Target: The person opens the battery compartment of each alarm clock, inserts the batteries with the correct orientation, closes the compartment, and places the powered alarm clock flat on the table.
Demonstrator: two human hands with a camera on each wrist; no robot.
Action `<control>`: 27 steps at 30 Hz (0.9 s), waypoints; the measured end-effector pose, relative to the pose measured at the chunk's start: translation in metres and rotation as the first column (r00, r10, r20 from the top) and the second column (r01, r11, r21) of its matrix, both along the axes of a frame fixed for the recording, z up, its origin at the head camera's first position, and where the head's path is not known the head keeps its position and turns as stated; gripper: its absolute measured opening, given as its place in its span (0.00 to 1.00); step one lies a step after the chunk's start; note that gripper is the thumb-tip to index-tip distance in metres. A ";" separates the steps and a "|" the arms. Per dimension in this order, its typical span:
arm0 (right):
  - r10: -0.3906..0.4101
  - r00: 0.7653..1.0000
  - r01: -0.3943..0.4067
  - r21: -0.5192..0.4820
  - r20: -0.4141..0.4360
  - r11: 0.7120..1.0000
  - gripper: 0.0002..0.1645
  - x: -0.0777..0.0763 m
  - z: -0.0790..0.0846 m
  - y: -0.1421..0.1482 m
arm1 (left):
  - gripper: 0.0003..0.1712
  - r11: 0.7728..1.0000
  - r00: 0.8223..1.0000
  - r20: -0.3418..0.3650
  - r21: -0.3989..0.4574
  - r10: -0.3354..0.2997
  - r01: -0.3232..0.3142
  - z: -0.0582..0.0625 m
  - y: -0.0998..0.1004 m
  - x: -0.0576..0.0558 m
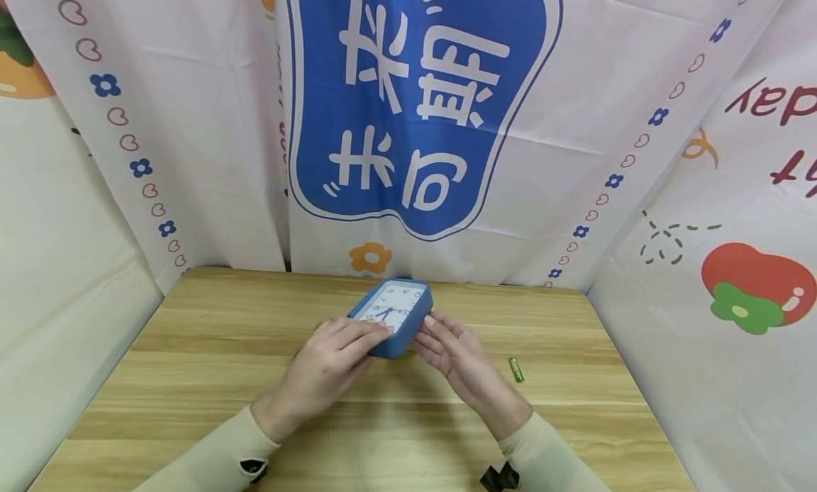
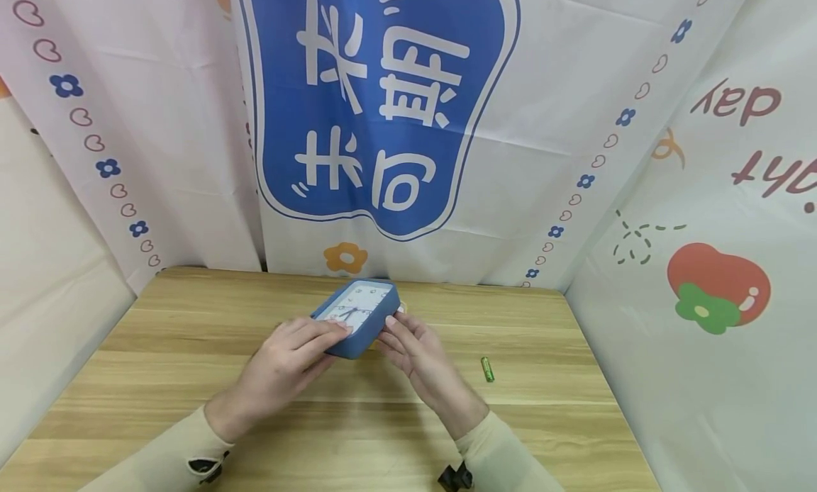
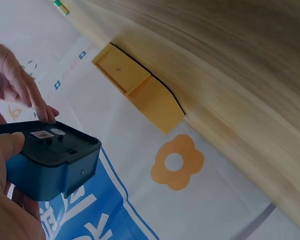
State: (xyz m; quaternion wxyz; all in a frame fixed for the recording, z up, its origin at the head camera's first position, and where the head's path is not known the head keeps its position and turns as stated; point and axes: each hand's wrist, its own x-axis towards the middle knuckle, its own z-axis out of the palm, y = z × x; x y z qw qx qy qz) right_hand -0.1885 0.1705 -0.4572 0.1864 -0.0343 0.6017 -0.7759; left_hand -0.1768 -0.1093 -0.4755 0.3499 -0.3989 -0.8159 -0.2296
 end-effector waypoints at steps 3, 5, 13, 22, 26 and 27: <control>0.004 1.000 -0.004 -0.036 0.020 0.999 0.46 -0.001 0.001 -0.005 | 0.37 0.999 0.999 -0.048 -0.047 -0.009 0.007 -0.001 0.004 0.000; 0.006 1.000 -0.004 -0.054 0.029 0.999 0.45 -0.001 0.001 -0.007 | 0.36 0.997 0.997 -0.078 -0.078 -0.018 0.012 -0.002 0.006 0.000; -0.021 0.997 0.026 -0.072 0.069 0.997 0.39 -0.004 -0.001 -0.010 | 0.33 0.988 0.995 -0.099 -0.152 -0.030 0.015 -0.003 0.009 0.002; -0.040 0.996 0.045 -0.063 0.079 0.997 0.38 -0.005 -0.002 -0.009 | 0.36 0.985 0.998 -0.032 -0.165 -0.046 0.041 -0.004 0.008 0.003; -0.083 0.995 0.085 -0.025 0.059 0.996 0.39 -0.006 -0.001 -0.008 | 0.37 0.986 0.999 0.002 -0.158 -0.043 0.043 -0.005 0.008 0.002; -0.099 0.994 0.100 -0.010 0.049 0.995 0.39 -0.006 0.000 -0.007 | 0.37 0.987 0.999 0.009 -0.153 -0.041 0.041 -0.005 0.008 0.001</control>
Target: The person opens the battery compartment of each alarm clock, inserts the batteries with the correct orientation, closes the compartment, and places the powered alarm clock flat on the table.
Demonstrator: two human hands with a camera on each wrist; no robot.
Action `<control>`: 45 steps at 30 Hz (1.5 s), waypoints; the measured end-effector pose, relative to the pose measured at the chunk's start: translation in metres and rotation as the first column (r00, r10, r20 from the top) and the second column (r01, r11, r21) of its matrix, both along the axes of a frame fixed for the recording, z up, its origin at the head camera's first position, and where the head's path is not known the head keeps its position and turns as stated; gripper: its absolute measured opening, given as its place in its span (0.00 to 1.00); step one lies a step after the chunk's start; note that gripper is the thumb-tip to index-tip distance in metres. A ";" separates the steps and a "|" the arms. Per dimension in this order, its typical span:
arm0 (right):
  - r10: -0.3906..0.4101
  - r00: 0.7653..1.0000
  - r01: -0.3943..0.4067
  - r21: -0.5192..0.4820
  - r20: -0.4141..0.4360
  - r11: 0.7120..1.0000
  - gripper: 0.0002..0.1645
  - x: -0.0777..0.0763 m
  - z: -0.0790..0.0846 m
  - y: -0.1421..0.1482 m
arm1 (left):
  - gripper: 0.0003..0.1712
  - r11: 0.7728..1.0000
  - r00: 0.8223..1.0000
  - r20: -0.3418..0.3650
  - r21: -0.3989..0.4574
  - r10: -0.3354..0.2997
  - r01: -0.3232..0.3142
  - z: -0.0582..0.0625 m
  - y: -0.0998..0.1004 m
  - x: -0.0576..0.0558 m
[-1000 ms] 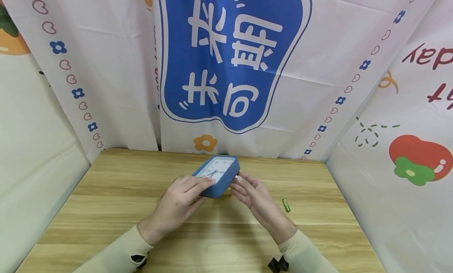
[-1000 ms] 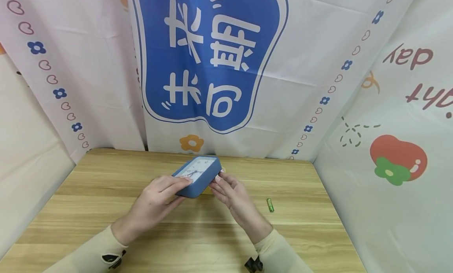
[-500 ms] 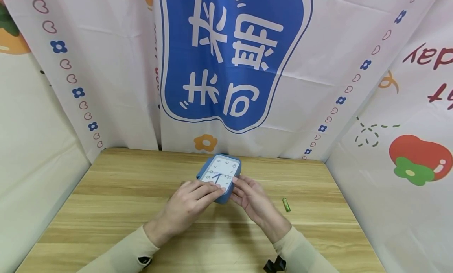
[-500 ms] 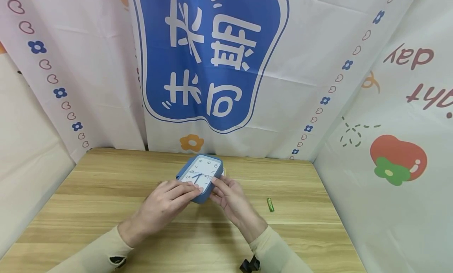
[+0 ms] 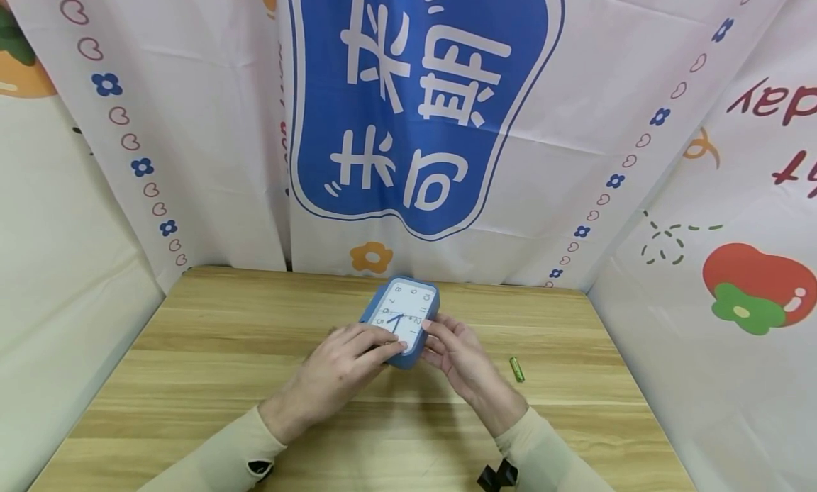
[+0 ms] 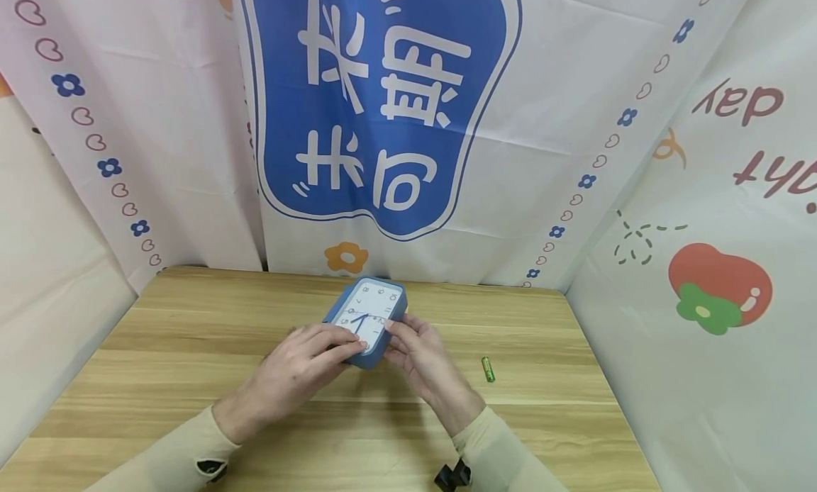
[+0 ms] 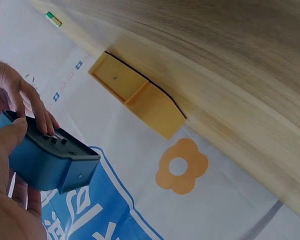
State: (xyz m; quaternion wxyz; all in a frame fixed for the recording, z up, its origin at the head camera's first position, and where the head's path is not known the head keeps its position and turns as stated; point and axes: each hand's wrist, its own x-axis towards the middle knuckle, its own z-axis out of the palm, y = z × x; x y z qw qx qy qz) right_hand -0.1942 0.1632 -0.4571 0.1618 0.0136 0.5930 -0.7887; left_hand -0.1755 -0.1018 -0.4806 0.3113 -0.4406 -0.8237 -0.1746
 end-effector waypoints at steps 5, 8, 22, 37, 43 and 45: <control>-0.089 0.995 0.093 0.082 -0.045 0.992 0.44 -0.003 0.002 0.004 | 0.35 0.998 0.999 0.043 0.052 0.017 -0.019 0.001 -0.003 -0.003; -0.130 0.989 0.139 0.139 -0.073 0.980 0.45 -0.005 0.005 0.009 | 0.34 0.995 0.994 0.103 0.088 0.032 -0.041 0.003 -0.005 -0.005; -0.077 0.950 0.223 0.480 -0.304 0.848 0.44 -0.015 0.015 0.037 | 0.35 0.949 0.811 0.585 0.243 0.022 -0.201 0.008 -0.021 -0.017; 0.136 0.883 0.196 0.616 -0.449 0.763 0.38 -0.033 0.021 0.074 | 0.32 0.925 0.647 0.761 0.274 -0.043 -0.262 0.004 -0.036 -0.027; 0.235 0.860 0.180 0.699 -0.454 0.692 0.35 -0.038 0.026 0.089 | 0.33 0.927 0.619 0.784 0.257 -0.035 -0.273 0.001 -0.039 -0.027; 0.262 0.855 0.173 0.722 -0.448 0.670 0.34 -0.040 0.026 0.095 | 0.33 0.928 0.615 0.788 0.250 -0.030 -0.275 0.001 -0.040 -0.026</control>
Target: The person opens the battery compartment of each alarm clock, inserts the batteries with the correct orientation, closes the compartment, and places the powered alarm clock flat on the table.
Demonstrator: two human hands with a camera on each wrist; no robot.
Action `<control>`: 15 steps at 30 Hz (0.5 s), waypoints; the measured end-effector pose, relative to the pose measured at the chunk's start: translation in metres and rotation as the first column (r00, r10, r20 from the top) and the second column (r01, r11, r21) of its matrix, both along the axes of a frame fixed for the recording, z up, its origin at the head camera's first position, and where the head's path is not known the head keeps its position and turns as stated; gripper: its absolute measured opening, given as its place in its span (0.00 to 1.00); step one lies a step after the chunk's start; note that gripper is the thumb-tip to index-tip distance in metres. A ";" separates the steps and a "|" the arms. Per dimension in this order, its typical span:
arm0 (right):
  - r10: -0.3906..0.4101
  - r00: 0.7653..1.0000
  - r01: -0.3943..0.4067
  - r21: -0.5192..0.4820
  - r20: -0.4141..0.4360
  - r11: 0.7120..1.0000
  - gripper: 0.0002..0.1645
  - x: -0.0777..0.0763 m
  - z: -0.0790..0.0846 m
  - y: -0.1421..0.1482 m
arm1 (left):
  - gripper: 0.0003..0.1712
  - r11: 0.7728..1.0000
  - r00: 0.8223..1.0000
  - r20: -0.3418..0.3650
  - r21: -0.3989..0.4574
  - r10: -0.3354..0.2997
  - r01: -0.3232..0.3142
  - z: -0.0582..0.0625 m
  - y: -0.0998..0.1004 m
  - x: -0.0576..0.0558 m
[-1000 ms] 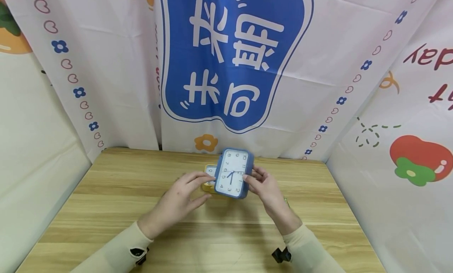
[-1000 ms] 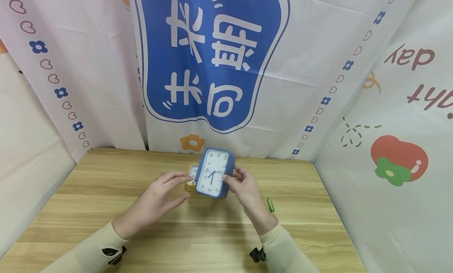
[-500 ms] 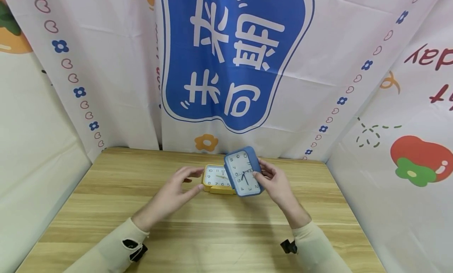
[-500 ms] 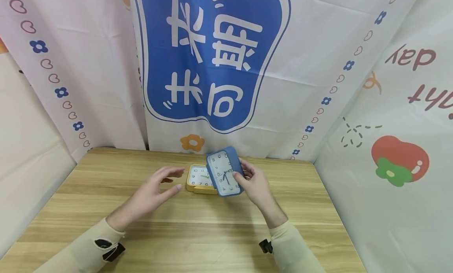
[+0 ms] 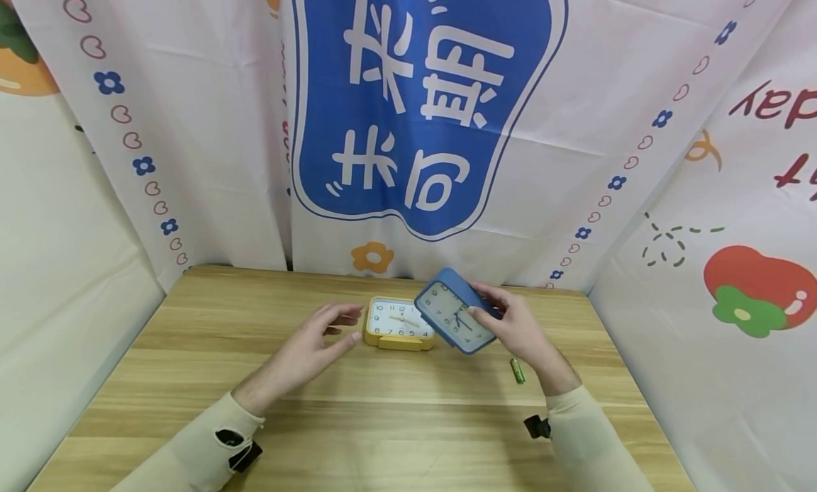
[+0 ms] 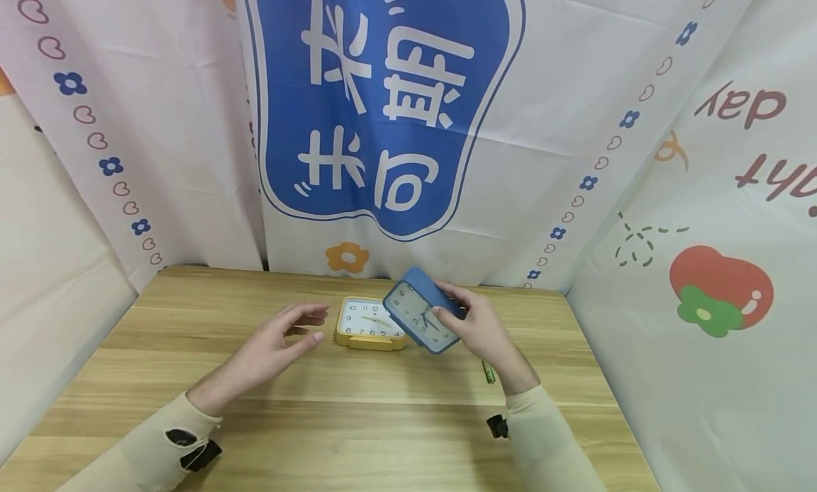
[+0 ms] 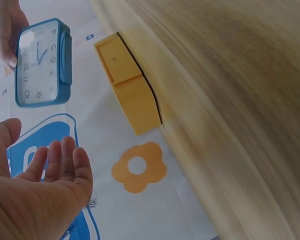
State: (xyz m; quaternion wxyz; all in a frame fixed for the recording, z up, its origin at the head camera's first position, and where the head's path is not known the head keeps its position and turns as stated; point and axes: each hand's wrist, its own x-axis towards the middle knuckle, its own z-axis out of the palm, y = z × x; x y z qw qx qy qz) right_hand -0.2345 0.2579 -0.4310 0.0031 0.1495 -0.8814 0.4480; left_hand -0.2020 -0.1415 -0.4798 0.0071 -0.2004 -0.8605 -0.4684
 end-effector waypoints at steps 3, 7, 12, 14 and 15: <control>0.018 1.000 -0.018 0.051 -0.001 0.999 0.33 -0.004 -0.001 0.008 | 0.33 1.000 1.000 0.006 -0.005 0.000 0.000 -0.001 -0.001 0.000; 0.053 0.999 -0.051 0.123 -0.011 0.991 0.33 -0.010 -0.002 0.020 | 0.32 1.000 1.000 0.008 -0.012 0.001 -0.001 -0.003 -0.001 0.000; 0.096 0.995 -0.093 0.170 -0.012 0.981 0.34 -0.017 -0.004 0.033 | 0.31 1.000 1.000 0.005 -0.021 -0.001 0.001 -0.004 -0.003 0.000; 0.118 0.993 -0.116 0.179 -0.003 0.977 0.33 -0.021 -0.006 0.037 | 0.31 1.000 1.000 0.000 -0.022 -0.004 0.004 -0.004 -0.003 -0.001; 0.133 0.991 -0.131 0.183 0.000 0.974 0.33 -0.022 -0.006 0.039 | 0.31 1.000 1.000 0.000 -0.022 -0.004 0.004 -0.005 -0.003 -0.001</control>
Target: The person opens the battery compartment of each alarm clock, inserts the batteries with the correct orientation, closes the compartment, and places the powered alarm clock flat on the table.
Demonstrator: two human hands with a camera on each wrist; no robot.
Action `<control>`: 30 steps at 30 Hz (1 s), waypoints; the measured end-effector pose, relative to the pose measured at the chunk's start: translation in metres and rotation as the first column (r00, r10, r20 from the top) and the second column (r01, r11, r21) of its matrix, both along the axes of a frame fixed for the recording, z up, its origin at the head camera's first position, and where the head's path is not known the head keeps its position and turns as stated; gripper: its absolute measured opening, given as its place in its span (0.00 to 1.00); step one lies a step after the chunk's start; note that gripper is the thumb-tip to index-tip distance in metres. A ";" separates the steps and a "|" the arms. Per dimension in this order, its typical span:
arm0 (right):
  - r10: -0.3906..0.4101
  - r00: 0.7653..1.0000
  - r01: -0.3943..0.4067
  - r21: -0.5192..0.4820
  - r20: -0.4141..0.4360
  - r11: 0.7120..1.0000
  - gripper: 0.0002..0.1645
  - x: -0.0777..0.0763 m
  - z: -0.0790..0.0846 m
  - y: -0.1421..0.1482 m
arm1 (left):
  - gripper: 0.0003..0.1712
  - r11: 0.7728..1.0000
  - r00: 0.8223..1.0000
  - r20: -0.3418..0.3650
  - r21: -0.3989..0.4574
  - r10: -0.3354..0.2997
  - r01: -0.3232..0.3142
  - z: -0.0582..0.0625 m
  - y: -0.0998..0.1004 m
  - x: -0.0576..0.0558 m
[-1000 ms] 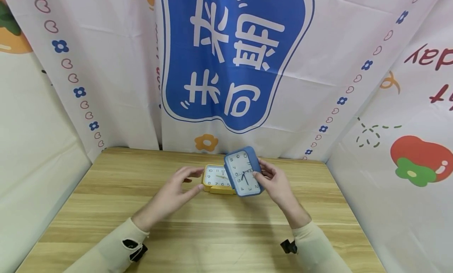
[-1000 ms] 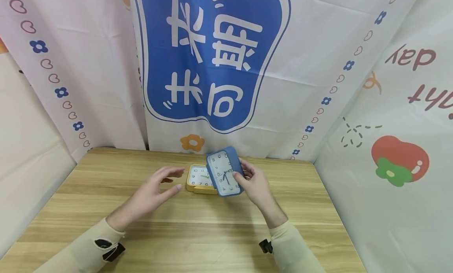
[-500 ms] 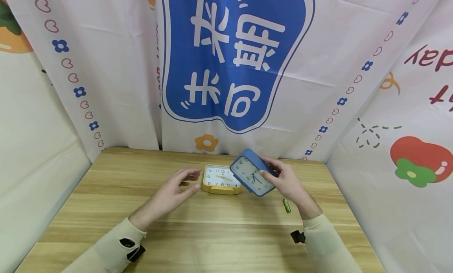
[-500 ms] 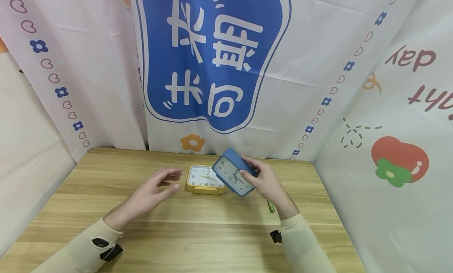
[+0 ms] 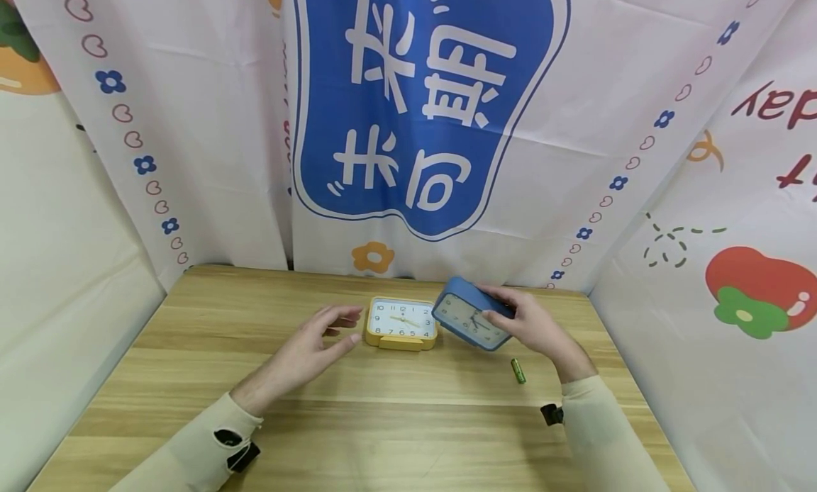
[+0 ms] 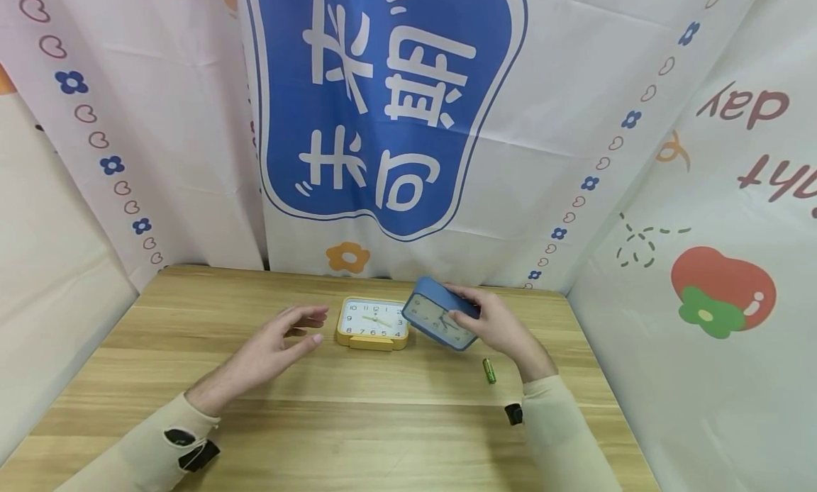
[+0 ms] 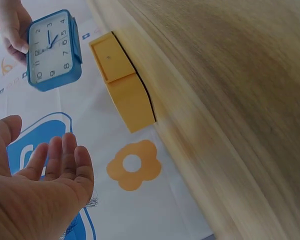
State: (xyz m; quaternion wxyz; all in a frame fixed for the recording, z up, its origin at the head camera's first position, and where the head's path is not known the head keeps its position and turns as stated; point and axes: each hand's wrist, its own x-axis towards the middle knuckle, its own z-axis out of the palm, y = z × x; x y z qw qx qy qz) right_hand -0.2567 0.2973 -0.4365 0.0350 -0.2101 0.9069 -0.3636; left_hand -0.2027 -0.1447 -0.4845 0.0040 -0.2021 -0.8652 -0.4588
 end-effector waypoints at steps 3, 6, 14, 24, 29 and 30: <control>0.039 0.999 -0.039 0.015 0.011 0.999 0.34 -0.004 -0.001 0.007 | 0.31 1.000 1.000 -0.001 -0.004 -0.002 0.002 -0.001 0.000 0.000; 0.065 0.998 -0.066 0.031 0.023 0.997 0.34 -0.007 -0.001 0.012 | 0.31 1.000 1.000 0.003 -0.009 -0.003 0.003 -0.001 -0.001 0.000; 0.077 0.995 -0.083 0.100 0.059 0.991 0.35 -0.015 0.000 0.022 | 0.30 1.000 1.000 -0.002 -0.010 -0.020 0.020 0.000 -0.001 -0.001; 0.114 0.993 -0.120 0.190 0.041 0.974 0.35 -0.021 -0.005 0.027 | 0.31 0.999 1.000 0.009 -0.035 -0.029 0.029 -0.004 -0.002 -0.001; 0.121 0.992 -0.127 0.203 0.041 0.971 0.35 -0.024 -0.009 0.032 | 0.32 0.998 0.999 0.019 -0.043 -0.033 0.034 -0.006 -0.004 -0.001; 0.122 0.991 -0.129 0.206 0.046 0.970 0.35 -0.024 -0.010 0.033 | 0.32 0.998 0.999 0.017 -0.044 -0.037 0.037 -0.007 -0.004 -0.002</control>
